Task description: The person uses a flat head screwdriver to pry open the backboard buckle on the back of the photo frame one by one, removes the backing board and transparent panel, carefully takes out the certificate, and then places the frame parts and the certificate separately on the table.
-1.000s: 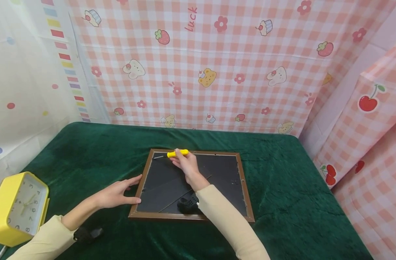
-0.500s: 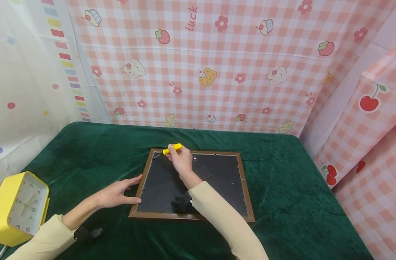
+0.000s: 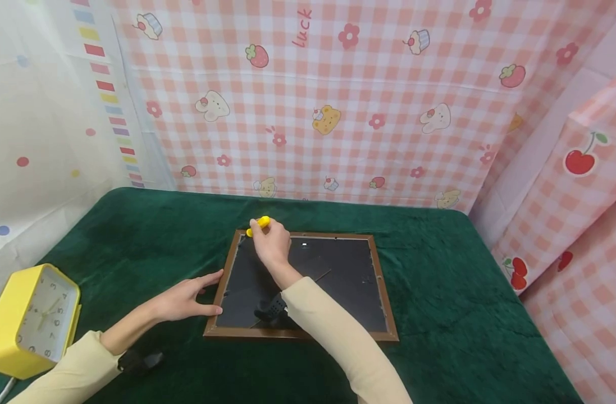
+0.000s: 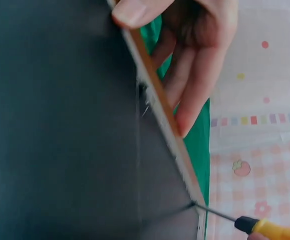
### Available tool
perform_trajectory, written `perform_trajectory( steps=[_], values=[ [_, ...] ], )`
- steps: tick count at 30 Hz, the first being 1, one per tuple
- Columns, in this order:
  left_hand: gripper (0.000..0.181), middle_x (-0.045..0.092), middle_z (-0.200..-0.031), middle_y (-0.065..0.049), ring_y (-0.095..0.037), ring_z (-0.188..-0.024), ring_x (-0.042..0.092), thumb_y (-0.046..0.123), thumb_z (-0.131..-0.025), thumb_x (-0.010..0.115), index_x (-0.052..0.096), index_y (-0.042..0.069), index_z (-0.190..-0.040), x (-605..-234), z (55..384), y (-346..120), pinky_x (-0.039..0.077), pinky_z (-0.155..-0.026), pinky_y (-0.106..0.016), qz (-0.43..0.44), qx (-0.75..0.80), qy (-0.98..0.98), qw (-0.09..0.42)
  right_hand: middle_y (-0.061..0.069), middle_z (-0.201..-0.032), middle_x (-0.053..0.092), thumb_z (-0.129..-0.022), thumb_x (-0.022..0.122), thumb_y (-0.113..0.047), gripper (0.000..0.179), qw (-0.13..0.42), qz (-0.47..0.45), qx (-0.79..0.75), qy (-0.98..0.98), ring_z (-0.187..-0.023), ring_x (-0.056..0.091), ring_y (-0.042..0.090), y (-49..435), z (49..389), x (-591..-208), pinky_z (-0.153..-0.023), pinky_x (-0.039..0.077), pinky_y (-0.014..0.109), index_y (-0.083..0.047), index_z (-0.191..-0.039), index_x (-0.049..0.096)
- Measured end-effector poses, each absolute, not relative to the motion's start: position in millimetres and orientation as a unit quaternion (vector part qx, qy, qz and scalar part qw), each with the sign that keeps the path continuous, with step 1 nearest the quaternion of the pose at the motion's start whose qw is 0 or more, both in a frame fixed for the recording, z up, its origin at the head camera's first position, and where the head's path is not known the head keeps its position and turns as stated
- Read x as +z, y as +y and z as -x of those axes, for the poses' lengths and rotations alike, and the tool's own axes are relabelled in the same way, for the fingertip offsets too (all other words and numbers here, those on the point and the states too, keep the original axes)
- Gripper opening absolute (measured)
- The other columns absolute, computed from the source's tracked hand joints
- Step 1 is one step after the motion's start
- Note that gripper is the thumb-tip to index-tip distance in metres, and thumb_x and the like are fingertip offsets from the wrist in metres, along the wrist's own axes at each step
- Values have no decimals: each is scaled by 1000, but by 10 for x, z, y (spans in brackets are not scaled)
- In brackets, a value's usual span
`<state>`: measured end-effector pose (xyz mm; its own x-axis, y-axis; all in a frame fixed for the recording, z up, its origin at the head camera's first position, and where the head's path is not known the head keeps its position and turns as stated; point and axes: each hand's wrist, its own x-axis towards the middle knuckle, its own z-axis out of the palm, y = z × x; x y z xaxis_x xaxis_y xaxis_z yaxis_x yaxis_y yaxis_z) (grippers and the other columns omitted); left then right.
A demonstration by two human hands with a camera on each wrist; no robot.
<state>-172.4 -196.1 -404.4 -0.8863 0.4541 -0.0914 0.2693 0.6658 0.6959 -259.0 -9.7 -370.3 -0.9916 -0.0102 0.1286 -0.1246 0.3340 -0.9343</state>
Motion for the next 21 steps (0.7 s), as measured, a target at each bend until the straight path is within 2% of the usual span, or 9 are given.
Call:
perform_trajectory(
  steps=[5,11,16,21],
  values=[
    [89,27,-133,-27,-38,-121,24,32,-76,69,17,-8,-136,-4074,1763,-1979,23,-92,-55,-200,388,888,144,7,-89,63,-87,57,-30,31,22,-50,612,-789,-77,62,21,-38,2606,-3720,-68,48,25,-2,-100,60],
    [96,13,-139,-24,-37,-123,9,31,-75,70,6,-4,-139,-4102,1786,-2026,16,-93,-58,-193,416,867,194,6,-87,62,-87,56,-32,31,9,-65,593,-802,-73,61,17,-33,2642,-3716,-67,48,24,-4,-99,60],
    [96,12,-140,-23,-37,-124,7,32,-76,69,6,-2,-139,-4087,1804,-2017,14,-93,-59,-186,422,864,205,2,-77,62,-87,55,-34,29,57,-75,526,-845,-66,59,12,-80,2677,-3661,-62,47,25,-6,-91,61],
    [94,12,-140,-24,-38,-125,6,31,-76,69,6,-2,-139,-4068,1814,-2018,14,-93,-59,-185,416,867,204,-2,-67,58,-88,54,-35,29,115,-94,448,-882,-62,54,13,-204,2660,-3591,-61,42,29,-7,-82,62]
  ],
)
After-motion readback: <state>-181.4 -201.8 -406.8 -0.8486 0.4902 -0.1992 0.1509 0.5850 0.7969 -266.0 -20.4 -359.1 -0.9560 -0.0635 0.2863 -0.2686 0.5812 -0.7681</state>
